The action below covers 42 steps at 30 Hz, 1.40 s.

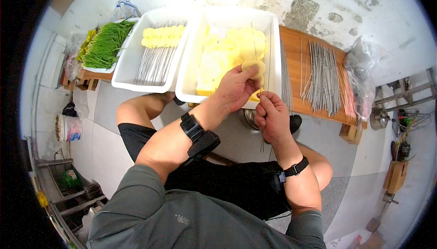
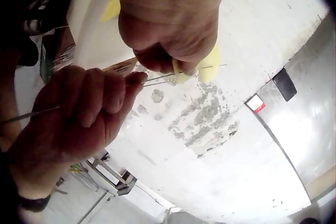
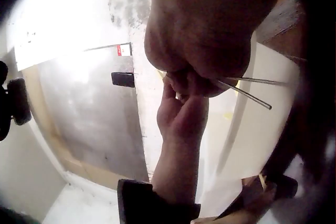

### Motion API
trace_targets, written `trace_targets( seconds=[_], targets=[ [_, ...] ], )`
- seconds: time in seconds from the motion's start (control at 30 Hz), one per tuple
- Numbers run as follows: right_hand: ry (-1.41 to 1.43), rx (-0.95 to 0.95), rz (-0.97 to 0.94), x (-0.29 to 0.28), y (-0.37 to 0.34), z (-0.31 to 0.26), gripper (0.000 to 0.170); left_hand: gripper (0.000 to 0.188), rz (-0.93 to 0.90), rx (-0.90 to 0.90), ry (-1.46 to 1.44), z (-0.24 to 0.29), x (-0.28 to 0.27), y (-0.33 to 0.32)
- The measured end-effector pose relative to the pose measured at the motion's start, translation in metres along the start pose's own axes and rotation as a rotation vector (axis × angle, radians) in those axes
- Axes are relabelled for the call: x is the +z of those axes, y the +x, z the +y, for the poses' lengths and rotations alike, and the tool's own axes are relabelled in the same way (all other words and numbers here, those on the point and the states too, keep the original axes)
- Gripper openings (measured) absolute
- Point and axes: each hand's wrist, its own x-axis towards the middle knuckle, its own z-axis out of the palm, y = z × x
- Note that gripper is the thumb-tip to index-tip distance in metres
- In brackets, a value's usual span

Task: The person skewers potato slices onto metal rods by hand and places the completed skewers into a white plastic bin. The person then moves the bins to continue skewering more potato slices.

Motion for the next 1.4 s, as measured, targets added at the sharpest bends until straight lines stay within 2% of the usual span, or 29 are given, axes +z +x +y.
trace_targets(
  seconds=[0.33, 0.4, 0.43, 0.47, 0.5, 0.53, 0.57, 0.63, 0.7, 0.87, 0.93, 0.97, 1.03, 1.1, 1.2, 1.27, 1.4],
  targets=[
    [0.029, 0.036, -0.007, 0.002, -0.002, -0.001, 0.011, 0.017, -0.034, 0.022, -0.054, 0.001, 0.002, 0.001],
    [-0.054, -0.003, 0.007, 0.002, -0.001, 0.000, 0.010, 0.020, 0.086, 0.026, 0.010, 0.002, 0.001, 0.000],
    [-0.136, -0.042, 0.022, 0.001, 0.000, 0.001, 0.010, 0.020, 0.086, 0.025, 0.010, 0.002, 0.000, 0.000],
    [-0.136, -0.042, 0.024, -0.001, 0.001, 0.003, 0.010, 0.022, 0.221, 0.108, 0.154, 0.003, -0.001, 0.001],
    [-0.285, -0.108, 0.046, -0.003, 0.002, 0.006, 0.012, 0.025, 0.354, 0.190, 0.299, 0.004, 0.001, 0.000],
    [-0.433, -0.174, 0.070, -0.005, 0.004, 0.010, 0.014, 0.025, 0.351, 0.187, 0.302, 0.006, 0.001, -0.001],
    [-0.429, -0.175, 0.074, -0.007, 0.007, 0.015, 0.014, 0.025, 0.295, 0.201, 0.360, 0.008, 0.002, -0.003],
    [-0.673, -0.369, 0.125, -0.010, 0.009, 0.026, 0.013, 0.025, 0.239, 0.211, 0.419, 0.009, 0.004, -0.006],
    [-0.727, -0.380, 0.112, -0.011, 0.009, 0.029, 0.014, 0.026, 0.170, 0.238, 0.519, 0.008, 0.004, -0.006],
    [-0.756, -0.342, 0.103, -0.011, 0.007, 0.032, 0.020, 0.027, 0.159, 0.157, 0.471, 0.019, 0.000, -0.002],
    [-0.900, -0.469, 0.146, -0.010, 0.006, 0.029, 0.020, 0.026, 0.166, 0.149, 0.434, 0.025, -0.001, 0.000],
    [-0.898, -0.472, 0.140, -0.008, 0.004, 0.025, 0.020, 0.025, 0.180, 0.159, 0.439, 0.029, -0.005, 0.002],
    [-1.158, -0.602, 0.161, -0.003, -0.001, 0.015, 0.021, 0.024, 0.198, 0.174, 0.447, 0.040, -0.002, 0.001],
    [-1.158, -0.591, 0.121, -0.007, -0.001, 0.018, 0.021, 0.022, 0.299, 0.164, 0.522, 0.053, 0.003, -0.002],
    [-1.224, -0.624, 0.065, -0.008, -0.001, 0.026, 0.023, 0.019, 0.289, 0.221, 0.641, 0.064, -0.020, 0.011],
    [-1.288, -0.673, 0.049, -0.006, -0.002, 0.029, 0.025, 0.019, 0.281, 0.250, 0.604, 0.069, -0.020, 0.011],
    [-1.197, -0.553, 0.040, 0.000, -0.008, 0.028, 0.030, 0.020, 0.247, 0.289, 0.550, 0.080, -0.014, 0.008]
  ],
)
